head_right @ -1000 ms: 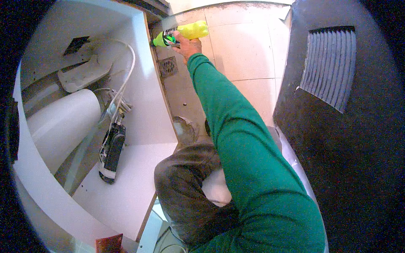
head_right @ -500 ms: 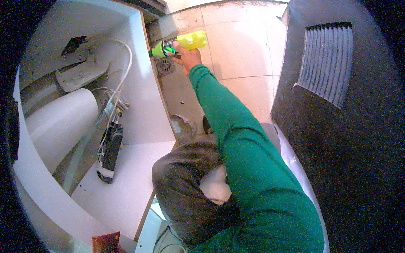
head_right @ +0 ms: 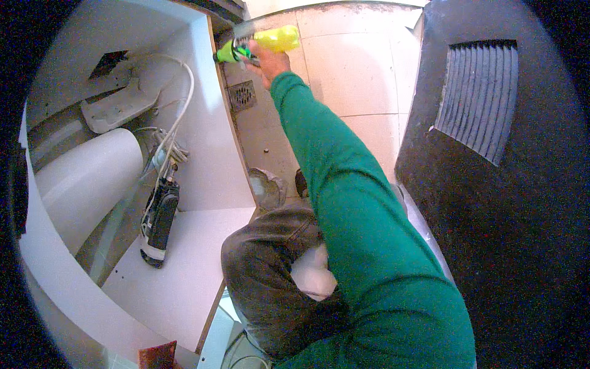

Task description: The person cleans the interior of a cabinet under a bathroom sink using a green bottle and a red sanding block. They pour liquid from the bottle onto the block and rub the cabinet surfaces, then continue pouring liquid directly into the cabinet.

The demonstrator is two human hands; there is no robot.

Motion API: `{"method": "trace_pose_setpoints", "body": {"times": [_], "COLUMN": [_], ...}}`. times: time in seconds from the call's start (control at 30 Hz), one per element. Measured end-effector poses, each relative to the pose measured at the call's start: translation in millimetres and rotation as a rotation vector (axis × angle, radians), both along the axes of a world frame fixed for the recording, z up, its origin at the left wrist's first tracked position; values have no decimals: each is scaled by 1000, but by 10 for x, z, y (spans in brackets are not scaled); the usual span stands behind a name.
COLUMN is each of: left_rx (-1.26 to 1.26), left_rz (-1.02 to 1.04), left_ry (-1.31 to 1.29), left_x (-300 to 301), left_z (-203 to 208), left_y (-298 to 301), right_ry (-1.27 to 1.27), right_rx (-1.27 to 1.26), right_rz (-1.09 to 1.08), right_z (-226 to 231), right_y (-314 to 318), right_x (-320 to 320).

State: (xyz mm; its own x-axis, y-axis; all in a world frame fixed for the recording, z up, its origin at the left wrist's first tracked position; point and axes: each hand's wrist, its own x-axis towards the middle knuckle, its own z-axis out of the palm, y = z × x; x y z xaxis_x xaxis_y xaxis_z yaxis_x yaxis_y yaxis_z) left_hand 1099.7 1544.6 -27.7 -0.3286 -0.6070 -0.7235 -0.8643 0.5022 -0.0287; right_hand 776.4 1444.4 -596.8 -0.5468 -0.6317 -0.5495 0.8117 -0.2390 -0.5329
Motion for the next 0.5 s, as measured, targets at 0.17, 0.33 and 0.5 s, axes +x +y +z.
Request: {"method": "trace_pose_setpoints", "body": {"times": [0.17, 0.33, 0.5], "left_rx": [-3, -70, -5], "left_rz": [48, -52, 104], "left_ry": [-8, 5, 60], "left_x": [12, 186, -151], "left_z": [2, 52, -50], "left_y": [23, 56, 17], "right_ry": [-99, -171, -59], "right_rx": [24, 74, 72], "right_rz": [110, 144, 73], "right_z": [-36, 114, 86], "right_y": [547, 873, 696], "right_x": [435, 737, 608]}}
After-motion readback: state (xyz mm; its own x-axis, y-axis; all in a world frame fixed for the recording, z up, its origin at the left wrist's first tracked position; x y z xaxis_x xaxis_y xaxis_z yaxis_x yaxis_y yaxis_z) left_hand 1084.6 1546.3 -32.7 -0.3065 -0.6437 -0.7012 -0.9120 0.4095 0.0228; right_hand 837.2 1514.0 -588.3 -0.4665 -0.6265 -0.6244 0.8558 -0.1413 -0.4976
